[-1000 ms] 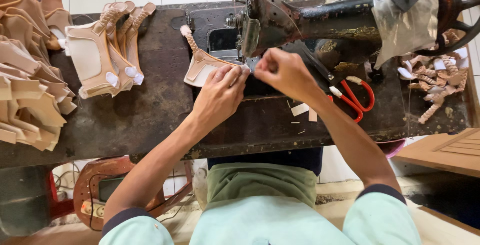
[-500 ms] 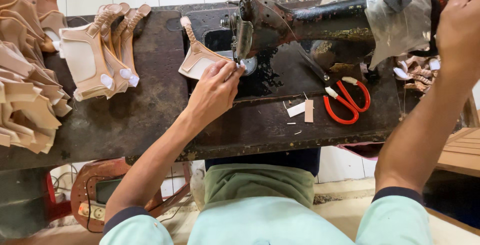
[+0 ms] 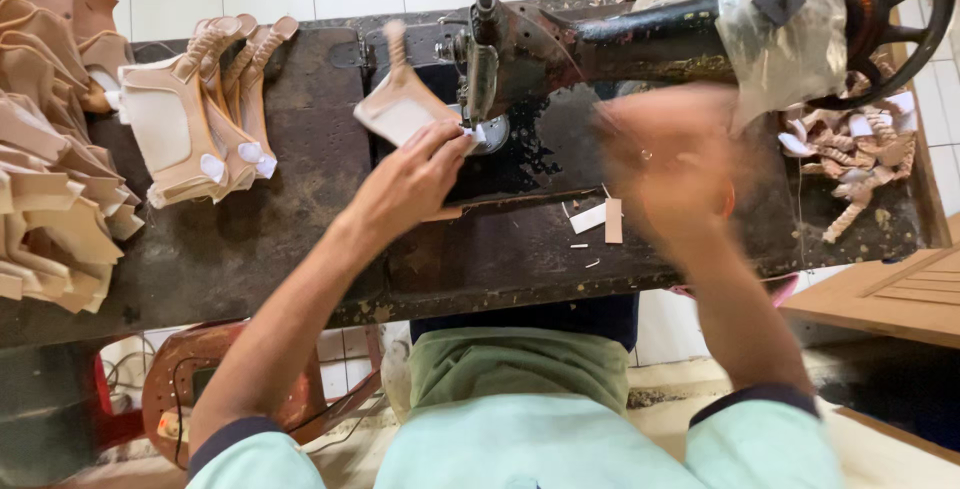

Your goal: The person uses a sewing machine to stitch beige shoe parts, repeatedly aligning pieces under the needle, sewing, and trimming threads with scissors. Finished pieces are stacked on the table.

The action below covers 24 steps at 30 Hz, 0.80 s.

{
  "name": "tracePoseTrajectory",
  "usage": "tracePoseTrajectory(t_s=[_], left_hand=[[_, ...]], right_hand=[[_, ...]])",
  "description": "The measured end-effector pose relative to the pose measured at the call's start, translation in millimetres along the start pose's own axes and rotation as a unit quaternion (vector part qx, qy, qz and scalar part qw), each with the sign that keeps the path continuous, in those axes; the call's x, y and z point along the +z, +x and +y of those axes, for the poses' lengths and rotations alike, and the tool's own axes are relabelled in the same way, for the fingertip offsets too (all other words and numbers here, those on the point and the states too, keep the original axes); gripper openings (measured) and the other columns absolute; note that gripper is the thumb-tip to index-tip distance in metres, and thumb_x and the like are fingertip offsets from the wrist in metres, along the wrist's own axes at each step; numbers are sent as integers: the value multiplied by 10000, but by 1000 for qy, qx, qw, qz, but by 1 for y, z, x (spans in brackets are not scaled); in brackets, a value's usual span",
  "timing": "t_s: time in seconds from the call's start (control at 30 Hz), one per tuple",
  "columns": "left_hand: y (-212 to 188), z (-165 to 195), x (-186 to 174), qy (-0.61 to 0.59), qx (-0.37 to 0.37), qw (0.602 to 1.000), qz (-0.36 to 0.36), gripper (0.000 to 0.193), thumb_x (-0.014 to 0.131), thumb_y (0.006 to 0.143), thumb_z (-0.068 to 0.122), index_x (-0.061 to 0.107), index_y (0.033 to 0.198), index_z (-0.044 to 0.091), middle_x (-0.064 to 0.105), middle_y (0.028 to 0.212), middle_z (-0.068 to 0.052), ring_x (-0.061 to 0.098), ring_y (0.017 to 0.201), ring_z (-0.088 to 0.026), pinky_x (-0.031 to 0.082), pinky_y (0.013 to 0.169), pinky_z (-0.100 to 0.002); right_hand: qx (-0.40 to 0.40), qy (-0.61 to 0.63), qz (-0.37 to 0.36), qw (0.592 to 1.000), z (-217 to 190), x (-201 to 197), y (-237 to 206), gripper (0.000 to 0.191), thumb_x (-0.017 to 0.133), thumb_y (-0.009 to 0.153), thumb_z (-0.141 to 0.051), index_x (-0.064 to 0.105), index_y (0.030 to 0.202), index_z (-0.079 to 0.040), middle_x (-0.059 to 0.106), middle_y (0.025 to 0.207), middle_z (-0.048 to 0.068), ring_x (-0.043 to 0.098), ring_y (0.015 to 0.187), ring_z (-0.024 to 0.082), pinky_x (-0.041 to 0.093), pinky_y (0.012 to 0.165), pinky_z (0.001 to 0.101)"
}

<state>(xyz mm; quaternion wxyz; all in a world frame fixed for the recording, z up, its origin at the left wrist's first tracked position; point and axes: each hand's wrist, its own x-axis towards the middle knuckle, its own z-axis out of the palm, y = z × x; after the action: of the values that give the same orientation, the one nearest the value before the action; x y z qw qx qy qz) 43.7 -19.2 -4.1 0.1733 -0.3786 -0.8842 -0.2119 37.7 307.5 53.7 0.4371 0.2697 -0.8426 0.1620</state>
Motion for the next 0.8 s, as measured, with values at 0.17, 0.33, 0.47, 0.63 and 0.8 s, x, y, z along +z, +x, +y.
tracePoseTrajectory(t_s=[0.17, 0.33, 0.47, 0.63, 0.8], left_hand=[[7, -30, -23, -121, 3, 990, -72, 302, 683, 914, 2, 679, 1216, 9, 610, 1269, -201, 677, 1036, -307, 593, 896, -408], [19, -38, -32, -132, 16, 988, -78, 221, 670, 912, 15, 652, 1131, 23, 614, 1371, -171, 582, 1271, -363, 517, 1057, -444], [19, -38, -27, -116, 34, 990, -72, 172, 663, 939, 40, 640, 1109, 24, 606, 1392, -185, 495, 1389, -393, 443, 1144, -461], [15, -36, -28, -112, 18, 991, -71, 175, 667, 931, 39, 625, 1100, 12, 608, 1381, -172, 521, 1369, -385, 467, 1130, -450], [12, -13, -26, -66, -34, 996, -42, 192, 690, 934, 79, 620, 1107, 30, 604, 1351, -184, 562, 1283, -375, 494, 1079, -450]], right_hand=[[378, 396, -285, 787, -23, 126, 41, 178, 672, 1025, -173, 730, 1183, -115, 768, 1053, 27, 679, 872, 63, 589, 733, 244], [153, 663, -161, 714, 8, 155, 60, 396, 713, 1034, -197, 623, 1400, -73, 693, 1287, 27, 664, 1059, 77, 576, 950, 262], [38, 293, -200, 934, 9, 137, 35, 381, 709, 997, -209, 634, 1352, -93, 707, 1293, 65, 668, 1132, 193, 575, 965, 311], [2, 120, -222, 968, 18, 145, -12, 199, 766, 1019, -184, 709, 1206, -147, 746, 1153, 70, 714, 1051, 273, 578, 863, 359], [35, 237, -192, 952, 19, 149, -27, 101, 809, 1011, -160, 723, 1048, -125, 757, 988, 74, 746, 844, 222, 590, 759, 318]])
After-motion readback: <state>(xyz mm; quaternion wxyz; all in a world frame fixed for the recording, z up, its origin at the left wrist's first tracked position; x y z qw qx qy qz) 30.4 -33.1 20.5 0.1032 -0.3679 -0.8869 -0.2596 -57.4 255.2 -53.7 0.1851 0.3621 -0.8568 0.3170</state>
